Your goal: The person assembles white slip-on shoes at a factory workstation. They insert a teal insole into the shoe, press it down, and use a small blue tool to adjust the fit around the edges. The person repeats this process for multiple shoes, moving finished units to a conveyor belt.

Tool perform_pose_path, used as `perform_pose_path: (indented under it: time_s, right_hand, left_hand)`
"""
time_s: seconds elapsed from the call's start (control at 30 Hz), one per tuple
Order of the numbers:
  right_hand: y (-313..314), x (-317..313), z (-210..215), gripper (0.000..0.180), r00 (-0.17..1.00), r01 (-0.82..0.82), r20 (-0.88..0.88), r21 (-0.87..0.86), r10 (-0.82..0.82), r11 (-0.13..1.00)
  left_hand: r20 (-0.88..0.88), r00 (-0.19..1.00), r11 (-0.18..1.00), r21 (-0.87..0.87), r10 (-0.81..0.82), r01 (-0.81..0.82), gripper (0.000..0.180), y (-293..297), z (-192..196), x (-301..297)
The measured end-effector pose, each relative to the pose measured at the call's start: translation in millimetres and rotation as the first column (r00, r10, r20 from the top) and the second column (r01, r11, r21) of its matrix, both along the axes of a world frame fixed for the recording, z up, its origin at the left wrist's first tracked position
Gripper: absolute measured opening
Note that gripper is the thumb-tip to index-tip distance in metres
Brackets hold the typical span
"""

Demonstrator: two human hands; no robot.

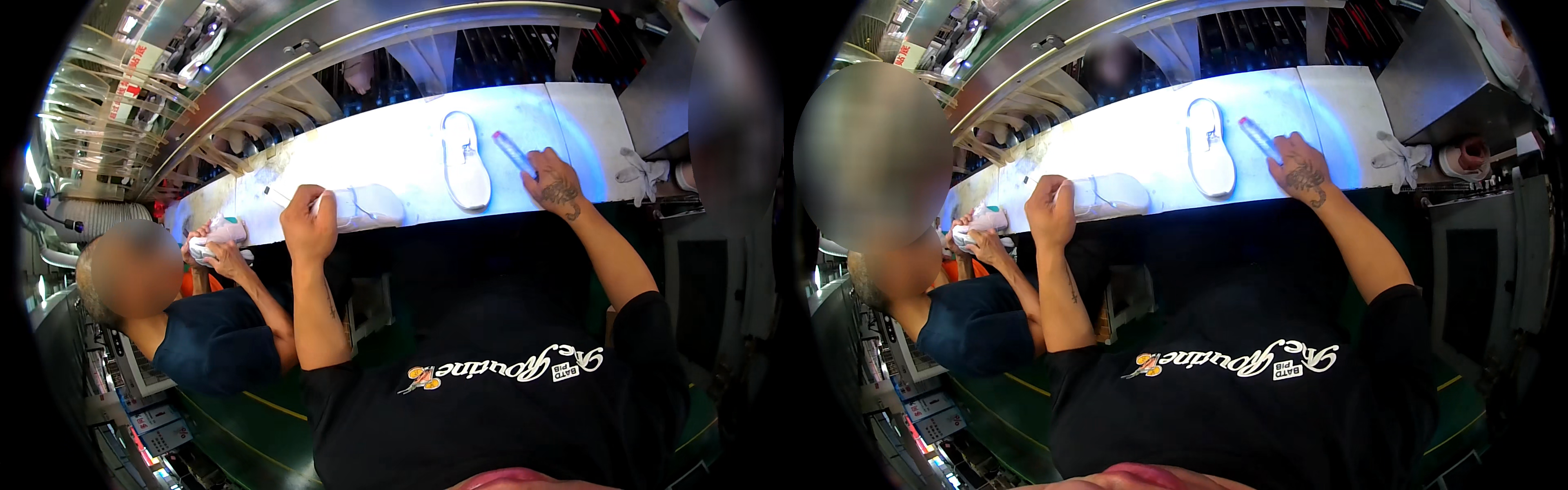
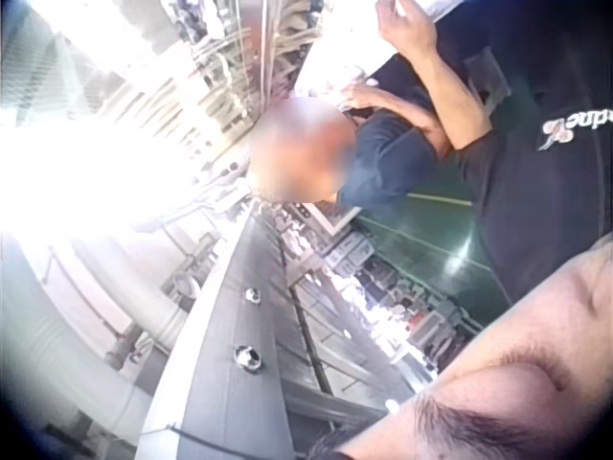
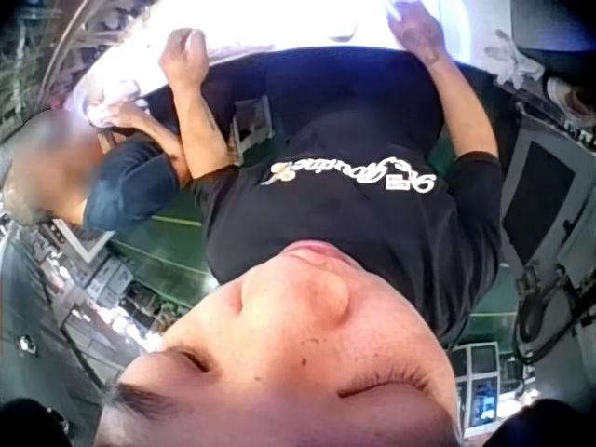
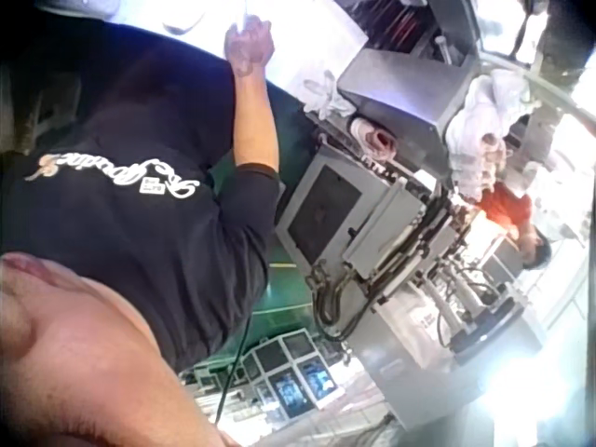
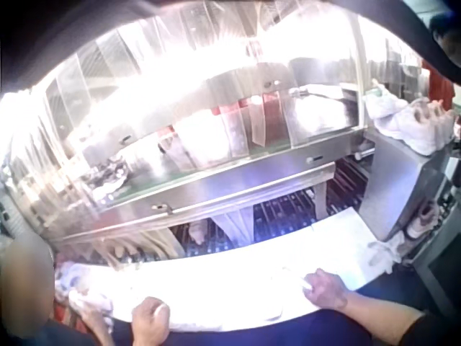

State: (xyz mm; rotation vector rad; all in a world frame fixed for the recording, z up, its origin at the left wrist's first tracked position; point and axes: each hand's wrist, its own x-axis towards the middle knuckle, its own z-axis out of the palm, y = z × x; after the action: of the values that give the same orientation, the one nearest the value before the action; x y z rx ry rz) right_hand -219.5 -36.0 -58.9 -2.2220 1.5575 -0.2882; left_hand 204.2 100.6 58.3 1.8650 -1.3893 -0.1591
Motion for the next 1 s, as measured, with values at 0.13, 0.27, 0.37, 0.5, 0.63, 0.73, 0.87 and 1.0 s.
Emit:
perform_pose_path:
  time_s: [0.13, 0.27, 0.37, 0.5, 0.63, 0.73, 0.87, 1.0]
  right_hand:
    - [-3.6, -13.0, 3.9, 0.052, 0.989, 0.115, -0.095, 0.018, -0.113, 0.993]
    - [-5.4, 31.5, 24.2, 0.057, 0.998, -0.016, -0.054, -0.089, 0.012, 0.996]
    - [-14.0, 75.7, 25.8, 0.059, 0.985, -0.106, 0.134, -0.007, 0.106, 0.994]
    - [-29.0, 94.2, -3.9, 0.055, 0.984, -0.132, 0.112, -0.065, 0.139, 0.989]
    - [-35.2, 92.4, -14.8, 0.027, 0.963, -0.125, 0.238, -0.028, 0.128, 0.992]
    - [-30.3, 87.0, -17.2, 0.024, 0.936, -0.165, 0.303, -0.069, 0.179, 0.984]
    - [-1.6, 56.2, -4.4, 0.021, 0.947, -0.211, 0.221, -0.119, 0.233, 0.97]
    - [18.1, 30.4, -4.5, 0.022, 0.939, -0.184, 0.276, -0.107, 0.207, 0.977]
  left_hand:
    - [-0.028, 0.993, 0.968, 0.22, -0.114, 0.117, 0.028, -43.9, 3.8, 1.4]
    - [-0.108, 0.981, 0.937, 0.295, -0.163, 0.189, 0.035, -126.3, -16.6, 14.9]
    - [-0.201, 0.944, 0.93, 0.209, -0.262, 0.303, 0.05, -155.8, -82.1, 11.7]
    - [-0.143, 0.9, 0.849, 0.299, -0.412, 0.436, 0.086, -134.6, -111.5, -37.1]
    - [-0.044, 0.912, 0.82, 0.422, -0.408, 0.387, 0.116, -77.1, -90.6, -63.2]
    - [-0.061, 0.927, 0.844, 0.395, -0.37, 0.363, 0.116, -51.3, -85.8, -78.7]
    - [-0.018, 0.899, 0.793, 0.464, -0.437, 0.394, 0.104, -34.7, -67.4, -103.8]
    - [0.145, 0.889, 0.832, 0.443, -0.433, 0.333, 0.076, -53.4, -56.3, -116.9]
